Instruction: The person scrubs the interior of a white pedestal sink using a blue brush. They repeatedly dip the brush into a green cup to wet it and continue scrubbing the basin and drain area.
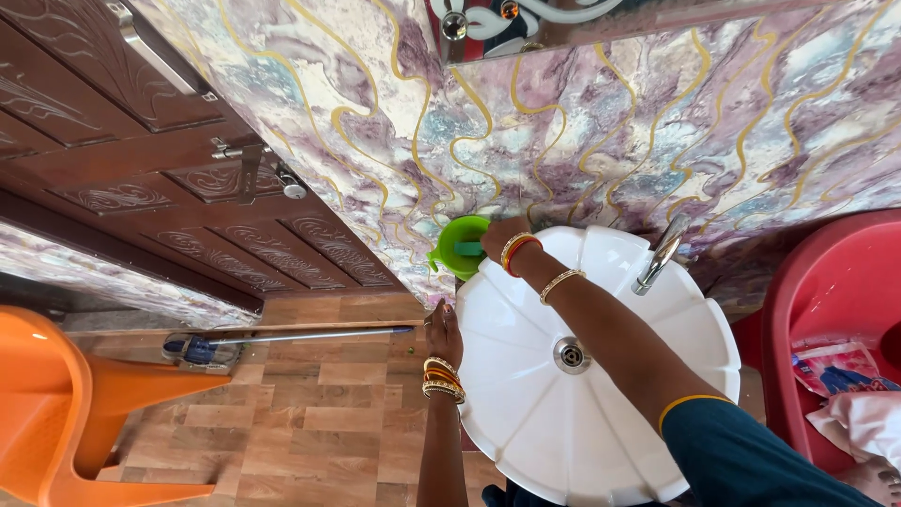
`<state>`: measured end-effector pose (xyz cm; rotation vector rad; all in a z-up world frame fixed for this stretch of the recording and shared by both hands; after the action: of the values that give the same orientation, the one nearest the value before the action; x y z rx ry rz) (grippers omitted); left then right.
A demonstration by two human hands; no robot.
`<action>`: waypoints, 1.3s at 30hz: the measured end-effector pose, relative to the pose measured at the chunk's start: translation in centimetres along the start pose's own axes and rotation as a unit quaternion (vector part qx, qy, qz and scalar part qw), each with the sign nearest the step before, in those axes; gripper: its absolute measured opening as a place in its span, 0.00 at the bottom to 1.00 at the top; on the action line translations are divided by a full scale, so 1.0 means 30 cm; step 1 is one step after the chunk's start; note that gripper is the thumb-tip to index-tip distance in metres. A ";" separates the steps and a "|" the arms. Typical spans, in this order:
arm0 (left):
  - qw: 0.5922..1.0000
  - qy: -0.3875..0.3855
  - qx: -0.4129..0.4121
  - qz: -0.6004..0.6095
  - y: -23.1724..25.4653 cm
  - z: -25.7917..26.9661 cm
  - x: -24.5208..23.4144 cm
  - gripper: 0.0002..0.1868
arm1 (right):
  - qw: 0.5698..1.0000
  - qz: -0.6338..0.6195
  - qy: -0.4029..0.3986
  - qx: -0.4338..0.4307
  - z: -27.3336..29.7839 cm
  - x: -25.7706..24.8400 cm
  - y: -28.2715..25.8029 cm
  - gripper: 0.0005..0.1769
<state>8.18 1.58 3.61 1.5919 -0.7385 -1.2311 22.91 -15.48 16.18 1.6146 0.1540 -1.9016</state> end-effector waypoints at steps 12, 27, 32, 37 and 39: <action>0.975 -0.139 0.094 -0.144 0.140 0.028 0.086 0.40 | 1.000 0.013 -0.007 -0.008 -0.019 -0.014 -0.029 0.10; 0.978 -0.133 0.085 -0.137 0.124 0.028 0.094 0.39 | 0.988 -0.114 0.081 0.065 0.127 0.003 0.131 0.11; 0.979 -0.145 0.085 -0.119 0.093 -0.008 0.098 0.39 | 0.954 -0.245 0.110 0.134 0.317 0.003 0.218 0.15; 0.980 -0.134 0.083 -0.126 0.066 -0.094 0.097 0.32 | 0.883 -0.370 0.240 0.163 0.554 0.028 0.230 0.17; 0.979 -0.087 0.108 -0.148 0.095 -0.136 0.092 0.26 | 0.844 -0.432 0.271 0.166 0.672 0.089 0.228 0.18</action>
<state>13.14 -0.55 5.37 1.8366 -0.7859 -1.5659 9.29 -31.43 20.65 2.6041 0.9854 -2.0716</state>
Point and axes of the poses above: each hand's wrist, its own z-axis away from the middle knuckle, its own x-axis out of the palm, y = z × x, the point moved 10 cm from there along -z, towards the middle knuckle, and after that the axes turned 10 degrees about z, right-handed, at the moved point
